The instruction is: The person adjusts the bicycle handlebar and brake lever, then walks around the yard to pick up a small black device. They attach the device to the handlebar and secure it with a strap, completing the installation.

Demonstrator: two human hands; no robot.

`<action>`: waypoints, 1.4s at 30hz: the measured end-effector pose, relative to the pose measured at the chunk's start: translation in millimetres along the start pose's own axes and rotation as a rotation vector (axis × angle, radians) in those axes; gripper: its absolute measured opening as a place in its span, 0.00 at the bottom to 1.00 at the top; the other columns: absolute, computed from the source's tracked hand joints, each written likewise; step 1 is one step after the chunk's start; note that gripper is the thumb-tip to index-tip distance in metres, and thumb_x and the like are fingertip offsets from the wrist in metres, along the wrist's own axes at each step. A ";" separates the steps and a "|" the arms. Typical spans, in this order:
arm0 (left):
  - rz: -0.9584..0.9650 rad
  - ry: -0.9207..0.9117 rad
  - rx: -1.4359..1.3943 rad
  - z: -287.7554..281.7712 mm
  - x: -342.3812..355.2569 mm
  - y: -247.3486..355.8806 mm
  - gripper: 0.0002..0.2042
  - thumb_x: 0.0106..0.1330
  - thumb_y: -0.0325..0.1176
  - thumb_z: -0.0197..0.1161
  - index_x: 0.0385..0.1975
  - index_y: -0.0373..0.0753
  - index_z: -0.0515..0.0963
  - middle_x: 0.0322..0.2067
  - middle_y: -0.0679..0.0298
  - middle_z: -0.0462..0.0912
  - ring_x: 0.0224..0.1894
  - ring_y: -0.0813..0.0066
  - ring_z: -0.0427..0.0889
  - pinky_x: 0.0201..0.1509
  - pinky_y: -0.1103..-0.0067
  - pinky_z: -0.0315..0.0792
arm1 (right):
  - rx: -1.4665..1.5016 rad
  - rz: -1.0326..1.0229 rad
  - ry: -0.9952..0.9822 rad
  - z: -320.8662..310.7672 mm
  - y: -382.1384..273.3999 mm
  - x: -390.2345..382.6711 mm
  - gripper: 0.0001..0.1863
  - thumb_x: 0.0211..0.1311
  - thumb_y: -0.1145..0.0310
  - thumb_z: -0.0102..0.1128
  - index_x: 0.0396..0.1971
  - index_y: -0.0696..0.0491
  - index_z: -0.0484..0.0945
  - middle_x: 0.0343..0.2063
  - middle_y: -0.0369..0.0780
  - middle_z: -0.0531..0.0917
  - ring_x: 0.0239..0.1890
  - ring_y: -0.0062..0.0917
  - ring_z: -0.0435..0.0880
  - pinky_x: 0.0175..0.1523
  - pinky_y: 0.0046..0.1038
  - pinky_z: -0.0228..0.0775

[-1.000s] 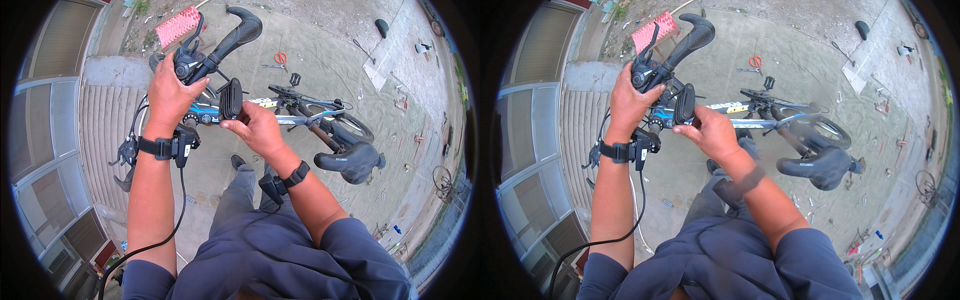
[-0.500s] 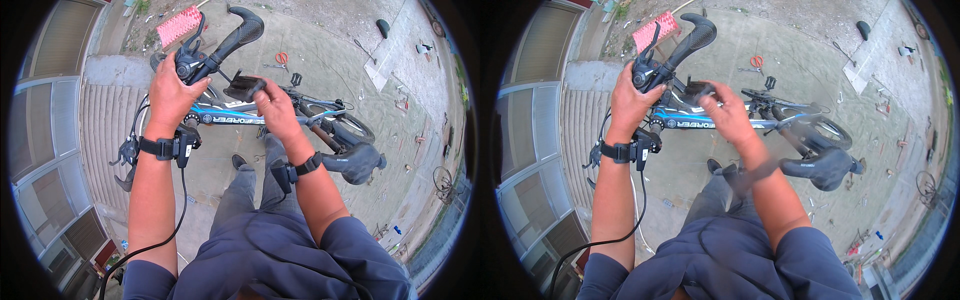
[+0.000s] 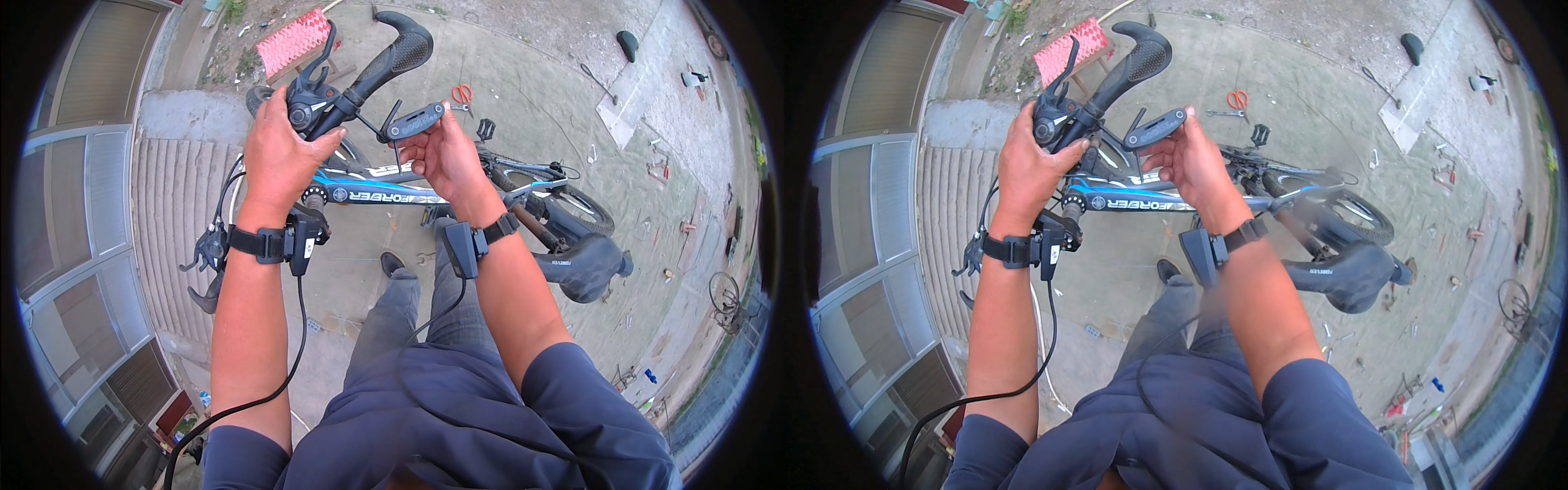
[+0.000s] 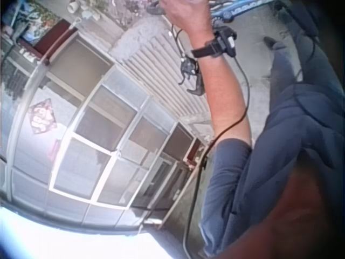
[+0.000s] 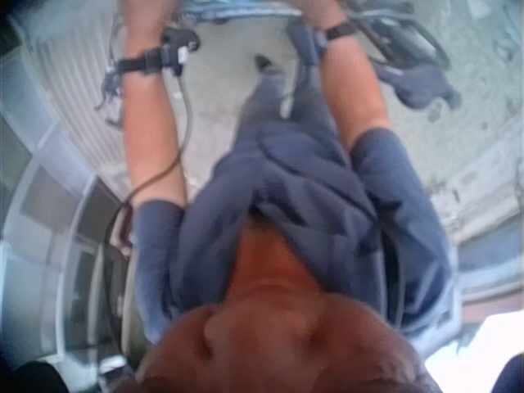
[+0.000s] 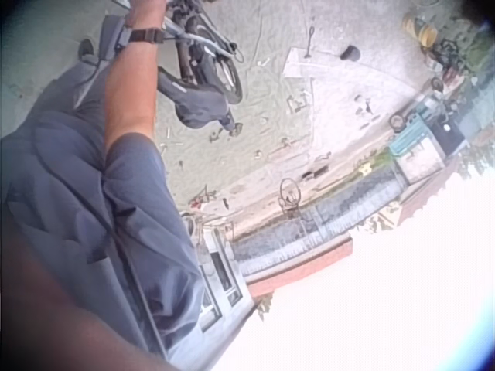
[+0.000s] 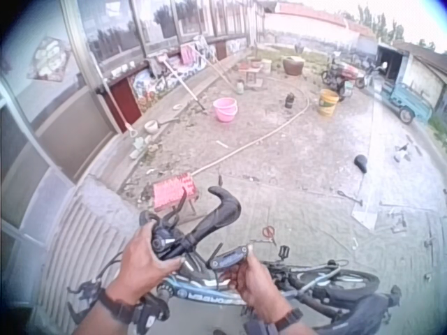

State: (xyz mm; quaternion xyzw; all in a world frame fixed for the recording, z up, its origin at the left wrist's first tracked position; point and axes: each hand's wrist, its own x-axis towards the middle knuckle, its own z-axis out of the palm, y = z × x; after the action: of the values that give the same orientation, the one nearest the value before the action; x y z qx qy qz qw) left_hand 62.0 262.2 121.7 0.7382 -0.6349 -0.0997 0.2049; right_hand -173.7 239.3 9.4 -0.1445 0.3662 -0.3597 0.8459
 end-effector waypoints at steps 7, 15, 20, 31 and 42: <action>0.004 -0.020 -0.025 -1.2 0.8 -0.1 0.44 0.48 0.46 0.84 0.65 0.30 0.73 0.52 0.48 0.83 0.55 0.49 0.84 0.60 0.63 0.78 | 0.021 -0.020 0.207 8.3 11.2 7.3 0.26 0.84 0.48 0.41 0.59 0.55 0.75 0.48 0.46 0.86 0.39 0.30 0.89 0.35 0.29 0.74; 0.001 -0.028 0.005 0.0 1.4 -1.4 0.46 0.48 0.47 0.84 0.65 0.28 0.72 0.53 0.46 0.83 0.55 0.47 0.84 0.61 0.63 0.78 | -1.129 -0.773 0.386 9.3 23.8 -21.2 0.41 0.59 0.78 0.72 0.72 0.52 0.64 0.64 0.45 0.71 0.59 0.35 0.82 0.57 0.35 0.83; 0.003 -0.020 -0.016 -1.1 0.1 0.5 0.45 0.49 0.47 0.84 0.65 0.29 0.72 0.53 0.46 0.83 0.55 0.47 0.84 0.61 0.63 0.78 | -1.415 -1.013 0.483 16.5 29.6 -18.4 0.45 0.45 0.68 0.86 0.65 0.51 0.70 0.61 0.46 0.72 0.61 0.43 0.77 0.59 0.39 0.78; 0.011 -0.017 -0.006 0.0 1.0 -1.4 0.45 0.49 0.47 0.84 0.65 0.28 0.73 0.53 0.45 0.83 0.55 0.46 0.84 0.60 0.62 0.79 | -0.941 -0.531 0.292 19.6 65.1 -7.4 0.43 0.57 0.49 0.81 0.65 0.60 0.72 0.48 0.47 0.85 0.50 0.40 0.87 0.53 0.38 0.79; 0.015 -0.019 -0.017 0.9 1.2 -1.4 0.46 0.48 0.47 0.84 0.65 0.27 0.73 0.52 0.45 0.83 0.55 0.46 0.84 0.60 0.62 0.79 | 0.028 0.155 0.076 64.6 36.3 -54.8 0.31 0.78 0.34 0.50 0.53 0.50 0.77 0.36 0.41 0.87 0.26 0.27 0.88 0.28 0.22 0.69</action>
State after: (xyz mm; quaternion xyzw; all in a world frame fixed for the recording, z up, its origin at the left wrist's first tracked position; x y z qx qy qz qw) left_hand 63.1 261.0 120.4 0.7307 -0.6415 -0.1106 0.2056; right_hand -134.7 302.6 63.8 -0.0902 0.4032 -0.3035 0.8586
